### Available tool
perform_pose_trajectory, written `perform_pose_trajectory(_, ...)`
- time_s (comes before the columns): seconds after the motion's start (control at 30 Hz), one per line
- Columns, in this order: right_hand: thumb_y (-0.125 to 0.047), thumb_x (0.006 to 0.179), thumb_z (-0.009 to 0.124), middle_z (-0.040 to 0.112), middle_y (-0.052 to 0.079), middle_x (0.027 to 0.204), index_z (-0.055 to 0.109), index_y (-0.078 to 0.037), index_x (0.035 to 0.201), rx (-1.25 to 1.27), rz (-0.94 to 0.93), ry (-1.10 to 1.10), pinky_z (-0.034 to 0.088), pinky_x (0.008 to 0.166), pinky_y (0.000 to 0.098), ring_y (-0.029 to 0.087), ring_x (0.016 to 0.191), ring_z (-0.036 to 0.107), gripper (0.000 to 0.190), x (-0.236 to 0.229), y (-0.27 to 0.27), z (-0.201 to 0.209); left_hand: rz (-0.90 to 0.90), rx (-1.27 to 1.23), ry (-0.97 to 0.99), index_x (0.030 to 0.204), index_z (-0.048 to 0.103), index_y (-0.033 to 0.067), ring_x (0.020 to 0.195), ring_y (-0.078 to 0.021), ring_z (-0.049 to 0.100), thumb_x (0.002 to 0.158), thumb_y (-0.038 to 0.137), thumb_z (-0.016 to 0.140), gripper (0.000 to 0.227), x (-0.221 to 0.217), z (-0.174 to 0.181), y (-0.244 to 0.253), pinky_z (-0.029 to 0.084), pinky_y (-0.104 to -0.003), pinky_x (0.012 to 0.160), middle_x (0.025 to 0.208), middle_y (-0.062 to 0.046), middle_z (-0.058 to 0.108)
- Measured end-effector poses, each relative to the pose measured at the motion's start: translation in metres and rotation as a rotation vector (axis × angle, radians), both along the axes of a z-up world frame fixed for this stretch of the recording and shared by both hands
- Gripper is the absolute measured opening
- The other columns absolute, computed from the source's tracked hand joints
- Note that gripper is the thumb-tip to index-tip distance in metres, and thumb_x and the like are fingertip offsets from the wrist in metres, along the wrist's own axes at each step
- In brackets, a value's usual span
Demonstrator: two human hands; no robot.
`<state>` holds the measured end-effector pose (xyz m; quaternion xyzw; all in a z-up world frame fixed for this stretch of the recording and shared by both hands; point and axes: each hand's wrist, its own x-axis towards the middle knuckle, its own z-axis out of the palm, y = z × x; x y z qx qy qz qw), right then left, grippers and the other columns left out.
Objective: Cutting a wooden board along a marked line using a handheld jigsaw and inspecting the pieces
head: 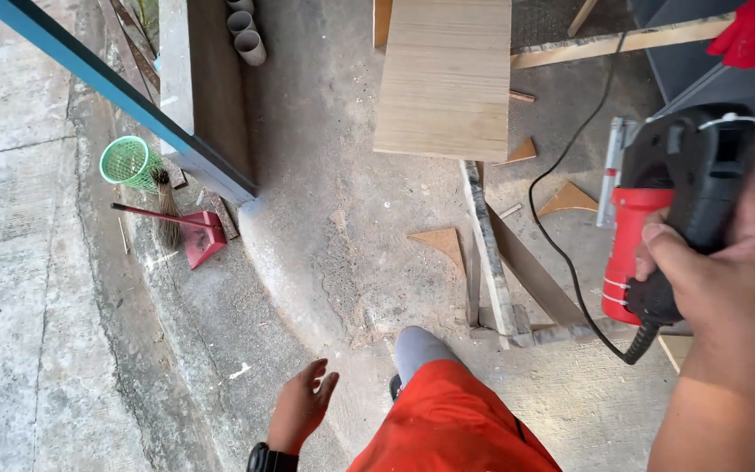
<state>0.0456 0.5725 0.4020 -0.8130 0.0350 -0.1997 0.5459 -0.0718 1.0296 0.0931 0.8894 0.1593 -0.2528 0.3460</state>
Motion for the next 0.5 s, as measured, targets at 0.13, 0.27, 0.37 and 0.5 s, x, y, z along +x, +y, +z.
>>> perform_pose_trajectory(0.13,0.02,0.098,0.06,0.06,0.02,0.086,0.021,-0.015,0.189,0.053,-0.042,0.092,0.055,0.063,0.04,0.026,0.057,0.053,0.105,0.063,0.02,-0.026,-0.098,-0.092,0.028,0.151,0.063,0.0217,0.127,-0.026,0.078,0.101,0.054,0.064,0.06,0.076,0.034,-0.005,0.064,-0.043,0.1,0.143,-0.005,0.077)
perform_pose_trajectory(0.27,0.011,0.093,0.061,0.055,0.015,0.068,0.027,-0.021,0.187,0.041,-0.166,0.26,0.053,0.058,0.0381,0.022,0.05,0.051,0.105,0.131,0.049,-0.021,-0.154,-0.138,-0.019,0.147,0.066,0.0193,0.125,-0.0254,0.079,0.1,0.051,0.067,0.057,0.176,0.026,0.011,0.064,-0.04,0.096,0.139,-0.004,0.08)
perform_pose_trajectory(0.37,0.011,0.092,0.061,0.054,0.012,0.07,0.031,-0.019,0.186,0.01,-0.16,0.324,0.055,0.063,0.0391,0.022,0.053,0.052,0.103,0.195,0.054,-0.023,-0.202,-0.074,0.067,0.154,0.06,0.0206,0.131,-0.027,0.074,0.102,0.049,0.067,0.06,0.264,0.021,0.029,0.063,-0.043,0.098,0.144,-0.006,0.076)
perform_pose_trajectory(0.5,0.003,0.092,0.066,0.061,0.016,0.067,0.03,-0.03,0.187,0.016,-0.299,0.542,0.054,0.07,0.0416,0.025,0.055,0.056,0.107,0.292,0.054,-0.022,-0.324,0.034,0.112,0.154,0.06,0.0216,0.123,-0.0271,0.077,0.103,0.052,0.063,0.059,0.379,0.034,0.038,0.061,-0.041,0.099,0.145,-0.006,0.073)
